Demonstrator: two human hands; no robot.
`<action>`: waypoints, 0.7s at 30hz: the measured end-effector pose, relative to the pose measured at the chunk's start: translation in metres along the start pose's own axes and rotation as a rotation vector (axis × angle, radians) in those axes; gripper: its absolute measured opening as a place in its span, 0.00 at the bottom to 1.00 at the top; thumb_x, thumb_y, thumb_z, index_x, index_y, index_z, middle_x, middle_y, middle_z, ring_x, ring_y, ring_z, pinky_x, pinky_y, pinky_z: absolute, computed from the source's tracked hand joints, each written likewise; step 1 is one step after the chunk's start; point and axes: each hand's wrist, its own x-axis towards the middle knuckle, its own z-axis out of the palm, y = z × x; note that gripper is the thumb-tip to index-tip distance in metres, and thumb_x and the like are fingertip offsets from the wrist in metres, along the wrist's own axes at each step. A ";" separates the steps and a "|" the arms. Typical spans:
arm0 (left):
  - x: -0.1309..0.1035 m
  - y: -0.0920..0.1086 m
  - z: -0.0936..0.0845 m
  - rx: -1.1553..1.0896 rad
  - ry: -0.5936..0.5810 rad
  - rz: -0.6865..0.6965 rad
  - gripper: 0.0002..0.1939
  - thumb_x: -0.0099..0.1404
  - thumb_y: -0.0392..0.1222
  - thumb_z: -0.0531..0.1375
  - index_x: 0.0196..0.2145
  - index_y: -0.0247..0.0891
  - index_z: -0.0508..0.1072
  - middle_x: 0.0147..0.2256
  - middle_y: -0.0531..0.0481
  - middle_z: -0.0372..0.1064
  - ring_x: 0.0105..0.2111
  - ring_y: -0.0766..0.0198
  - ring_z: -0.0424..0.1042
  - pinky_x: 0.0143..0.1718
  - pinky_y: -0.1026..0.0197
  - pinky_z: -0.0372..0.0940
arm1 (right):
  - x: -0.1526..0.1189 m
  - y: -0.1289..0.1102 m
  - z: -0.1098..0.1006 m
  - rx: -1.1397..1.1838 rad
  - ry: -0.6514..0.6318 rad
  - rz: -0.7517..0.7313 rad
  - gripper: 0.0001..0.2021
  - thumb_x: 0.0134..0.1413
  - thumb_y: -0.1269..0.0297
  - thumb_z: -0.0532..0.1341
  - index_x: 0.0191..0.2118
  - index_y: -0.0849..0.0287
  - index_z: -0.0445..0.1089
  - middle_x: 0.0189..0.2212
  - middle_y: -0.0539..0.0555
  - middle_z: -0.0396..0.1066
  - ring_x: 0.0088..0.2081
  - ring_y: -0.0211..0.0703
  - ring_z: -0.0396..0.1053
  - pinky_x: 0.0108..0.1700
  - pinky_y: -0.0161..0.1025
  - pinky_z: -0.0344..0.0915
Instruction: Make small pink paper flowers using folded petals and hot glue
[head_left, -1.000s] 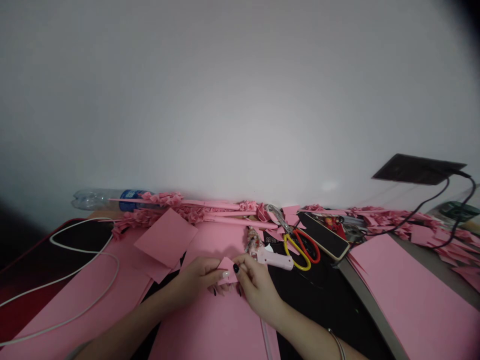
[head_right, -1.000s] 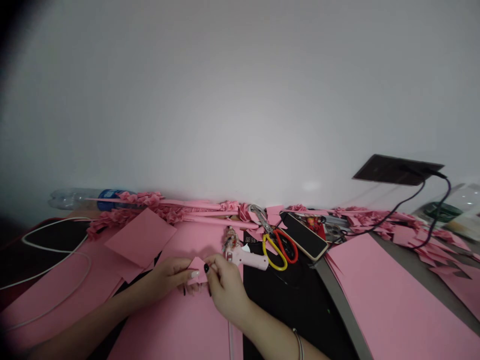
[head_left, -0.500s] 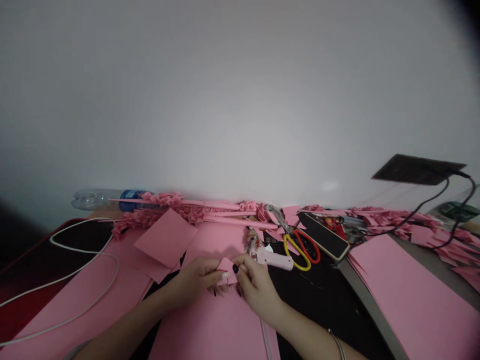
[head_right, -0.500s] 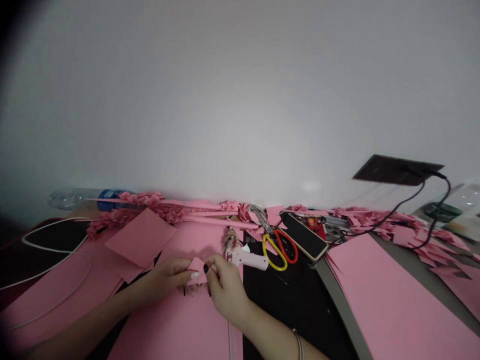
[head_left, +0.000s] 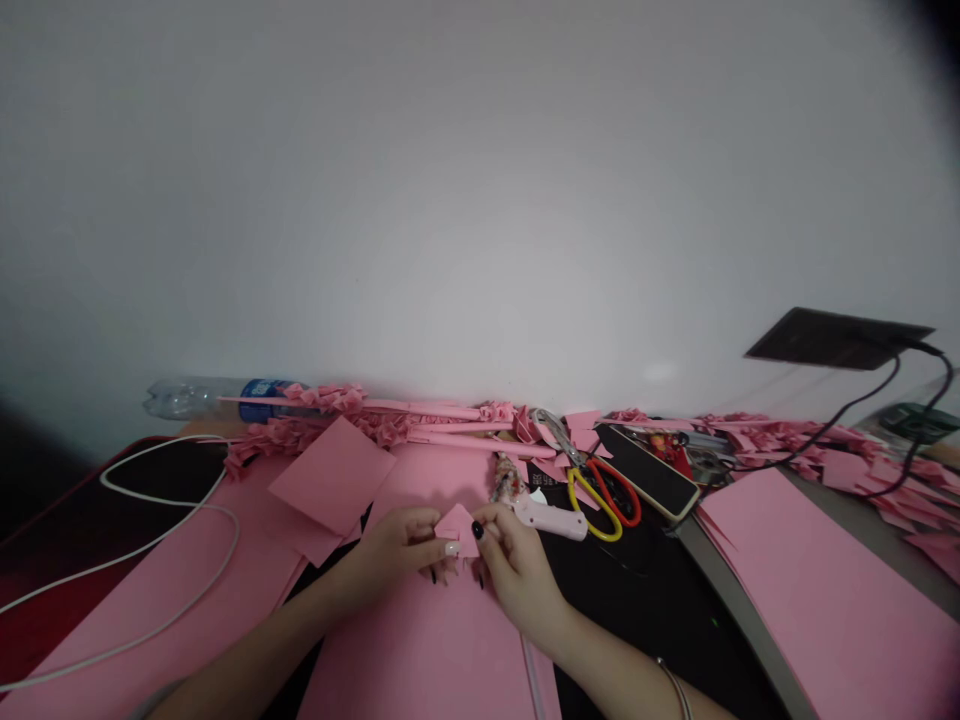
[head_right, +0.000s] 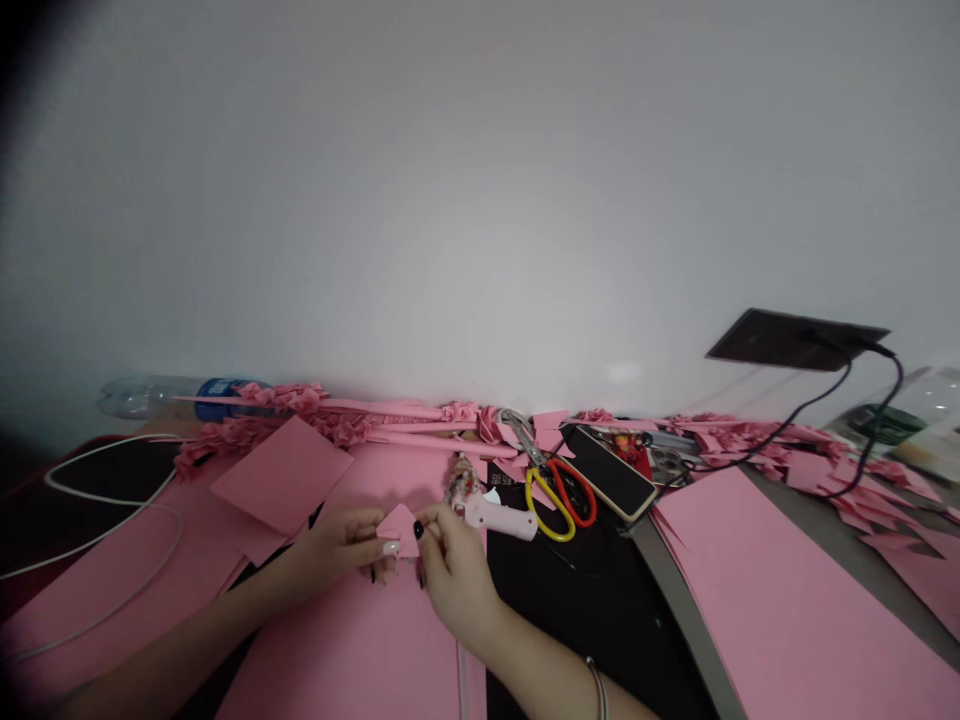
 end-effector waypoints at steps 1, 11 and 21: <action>0.001 0.000 0.000 -0.008 0.015 -0.010 0.12 0.59 0.48 0.62 0.29 0.34 0.74 0.25 0.50 0.75 0.25 0.64 0.73 0.28 0.64 0.66 | 0.000 0.001 0.000 0.009 0.004 -0.003 0.04 0.61 0.64 0.54 0.38 0.56 0.63 0.19 0.42 0.53 0.18 0.34 0.55 0.23 0.33 0.58; 0.002 -0.008 -0.003 0.006 0.059 -0.022 0.16 0.57 0.51 0.62 0.26 0.34 0.78 0.23 0.50 0.76 0.25 0.63 0.73 0.30 0.63 0.66 | 0.000 -0.001 0.000 0.012 0.000 -0.006 0.04 0.62 0.65 0.53 0.37 0.55 0.63 0.19 0.42 0.52 0.18 0.35 0.54 0.23 0.33 0.57; -0.001 -0.001 -0.001 0.014 0.087 -0.050 0.18 0.58 0.54 0.62 0.25 0.35 0.78 0.24 0.48 0.77 0.26 0.61 0.74 0.31 0.61 0.68 | 0.000 0.001 -0.001 0.012 -0.010 -0.011 0.04 0.62 0.65 0.53 0.37 0.55 0.63 0.18 0.42 0.53 0.18 0.36 0.55 0.23 0.34 0.58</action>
